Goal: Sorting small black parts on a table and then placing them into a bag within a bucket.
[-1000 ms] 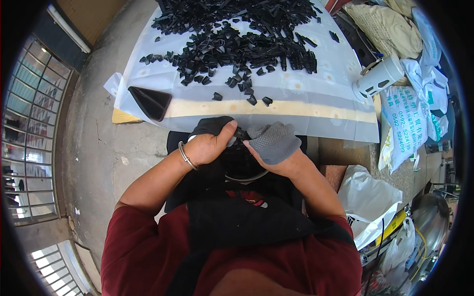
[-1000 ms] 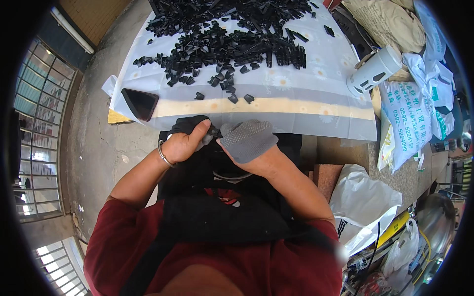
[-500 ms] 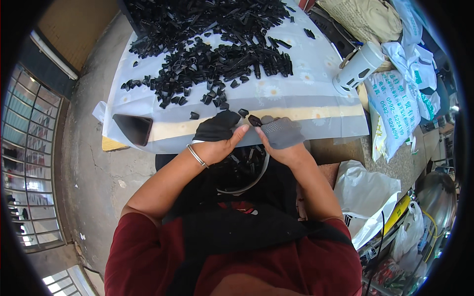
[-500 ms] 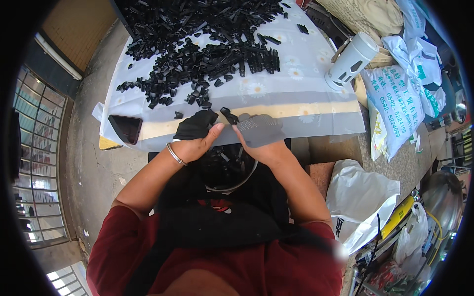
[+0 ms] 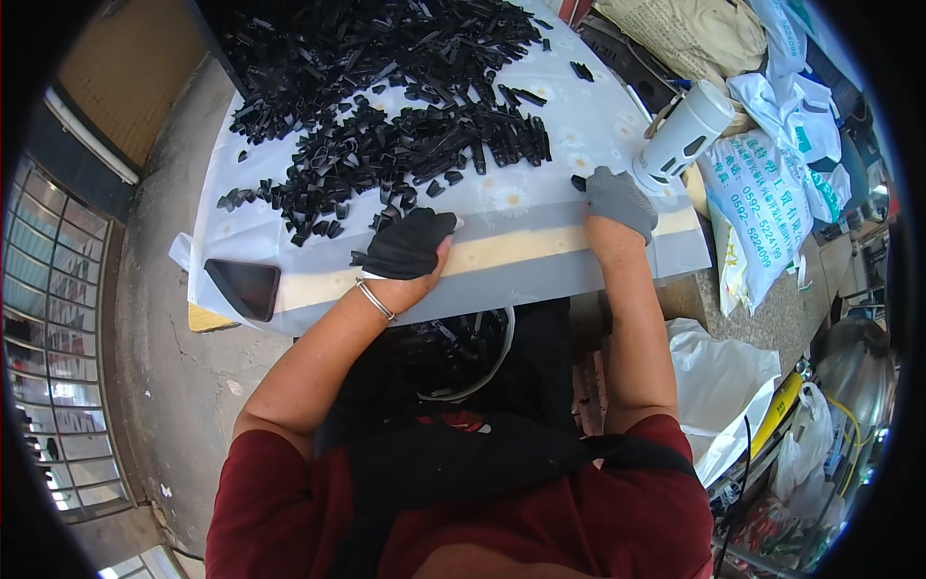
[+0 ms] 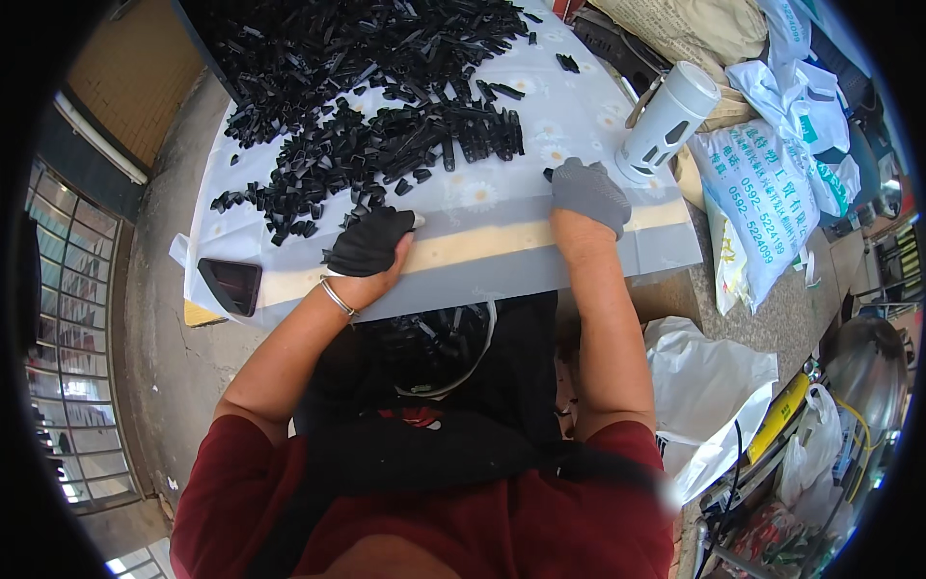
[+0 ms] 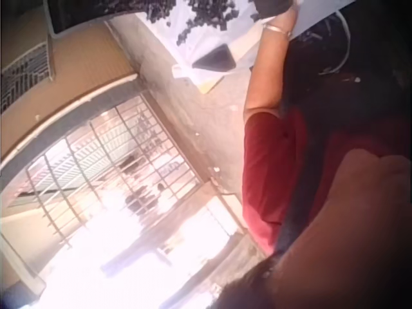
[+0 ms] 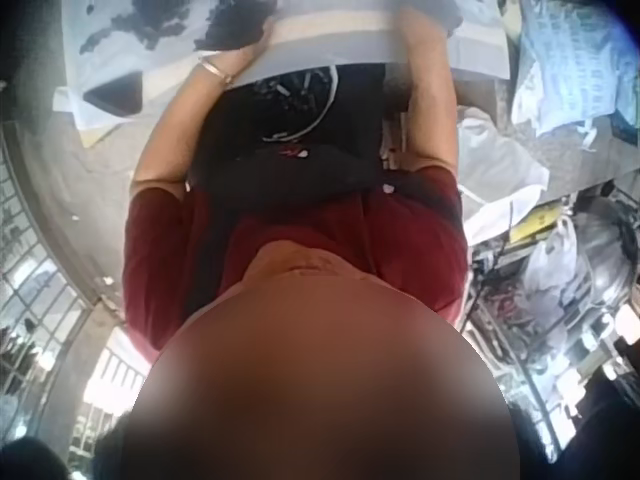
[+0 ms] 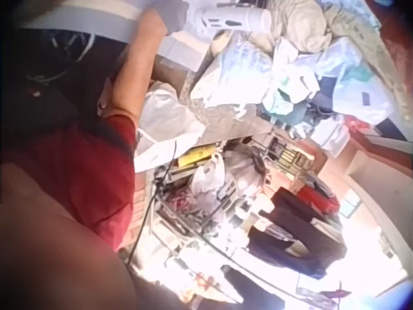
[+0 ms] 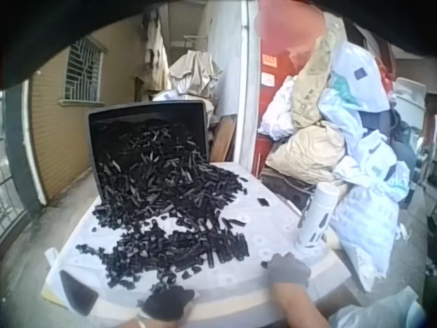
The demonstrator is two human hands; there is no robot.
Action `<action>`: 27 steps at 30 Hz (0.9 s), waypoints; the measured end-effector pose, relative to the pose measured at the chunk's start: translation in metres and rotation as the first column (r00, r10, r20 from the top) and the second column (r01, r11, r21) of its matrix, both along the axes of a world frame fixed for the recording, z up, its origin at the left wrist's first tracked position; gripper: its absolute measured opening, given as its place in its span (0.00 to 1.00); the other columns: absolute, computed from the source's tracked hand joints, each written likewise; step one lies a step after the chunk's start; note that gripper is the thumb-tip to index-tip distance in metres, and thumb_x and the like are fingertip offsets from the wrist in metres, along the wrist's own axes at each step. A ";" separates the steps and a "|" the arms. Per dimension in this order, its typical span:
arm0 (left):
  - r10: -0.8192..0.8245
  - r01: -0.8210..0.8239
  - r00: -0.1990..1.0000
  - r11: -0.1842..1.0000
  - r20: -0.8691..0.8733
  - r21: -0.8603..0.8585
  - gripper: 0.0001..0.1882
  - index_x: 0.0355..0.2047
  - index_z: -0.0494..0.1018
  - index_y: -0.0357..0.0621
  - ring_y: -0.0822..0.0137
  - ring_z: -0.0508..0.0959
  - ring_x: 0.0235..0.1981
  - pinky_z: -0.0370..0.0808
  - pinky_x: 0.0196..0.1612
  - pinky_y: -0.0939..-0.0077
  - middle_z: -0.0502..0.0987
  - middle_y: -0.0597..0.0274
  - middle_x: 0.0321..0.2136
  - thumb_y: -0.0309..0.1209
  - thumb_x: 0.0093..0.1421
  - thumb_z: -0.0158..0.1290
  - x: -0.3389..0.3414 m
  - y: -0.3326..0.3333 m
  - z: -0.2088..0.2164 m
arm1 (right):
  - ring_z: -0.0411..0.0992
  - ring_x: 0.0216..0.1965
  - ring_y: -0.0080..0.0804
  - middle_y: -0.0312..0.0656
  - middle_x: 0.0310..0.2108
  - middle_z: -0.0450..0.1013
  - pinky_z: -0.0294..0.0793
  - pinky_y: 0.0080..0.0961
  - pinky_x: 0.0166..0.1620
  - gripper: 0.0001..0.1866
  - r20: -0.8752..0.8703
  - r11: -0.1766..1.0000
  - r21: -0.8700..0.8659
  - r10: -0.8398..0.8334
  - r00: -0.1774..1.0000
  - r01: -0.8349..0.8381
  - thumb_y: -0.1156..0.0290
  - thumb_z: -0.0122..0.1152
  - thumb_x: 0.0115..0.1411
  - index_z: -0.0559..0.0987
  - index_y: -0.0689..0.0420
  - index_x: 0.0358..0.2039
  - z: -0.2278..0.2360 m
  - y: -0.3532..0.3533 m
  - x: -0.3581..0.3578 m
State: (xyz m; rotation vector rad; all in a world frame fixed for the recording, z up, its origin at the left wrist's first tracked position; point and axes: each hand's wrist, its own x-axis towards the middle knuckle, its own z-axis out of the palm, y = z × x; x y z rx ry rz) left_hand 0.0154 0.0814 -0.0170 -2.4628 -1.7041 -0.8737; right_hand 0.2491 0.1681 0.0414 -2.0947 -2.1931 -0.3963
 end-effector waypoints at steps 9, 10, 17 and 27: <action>0.435 0.231 0.058 0.870 0.898 -0.436 0.08 0.35 0.71 0.45 0.78 0.68 0.17 0.63 0.19 0.85 0.73 0.68 0.23 0.34 0.57 0.49 -0.029 0.018 0.016 | 0.71 0.34 0.43 0.46 0.32 0.71 0.70 0.36 0.36 0.11 0.048 0.855 0.103 0.507 0.861 -0.509 0.73 0.49 0.50 0.74 0.53 0.36 -0.022 0.064 -0.049; 0.422 0.239 0.001 0.880 0.907 -0.410 0.08 0.35 0.71 0.45 0.78 0.68 0.18 0.62 0.19 0.85 0.73 0.68 0.23 0.33 0.57 0.49 -0.031 0.019 0.016 | 0.71 0.33 0.43 0.46 0.32 0.71 0.70 0.36 0.35 0.12 0.108 0.814 0.133 0.555 0.825 -0.566 0.73 0.50 0.49 0.75 0.52 0.35 -0.026 0.064 -0.054; 0.299 0.021 0.529 0.931 0.794 -0.365 0.12 0.38 0.69 0.42 0.75 0.73 0.23 0.69 0.25 0.79 0.74 0.66 0.25 0.35 0.57 0.49 -0.048 0.015 -0.002 | 0.69 0.38 0.43 0.47 0.36 0.70 0.67 0.36 0.40 0.12 -0.202 0.671 0.323 0.738 0.644 -0.668 0.67 0.52 0.51 0.74 0.58 0.35 -0.039 -0.001 -0.073; 0.013 -0.020 0.988 0.999 0.152 0.049 0.21 0.46 0.65 0.42 0.52 0.74 0.38 0.71 0.40 0.68 0.72 0.49 0.37 0.25 0.50 0.51 -0.024 -0.004 -0.001 | 0.69 0.34 0.36 0.44 0.30 0.72 0.67 0.29 0.38 0.14 -0.841 0.690 0.094 0.441 0.313 -0.718 0.63 0.54 0.54 0.74 0.62 0.34 -0.041 -0.041 -0.102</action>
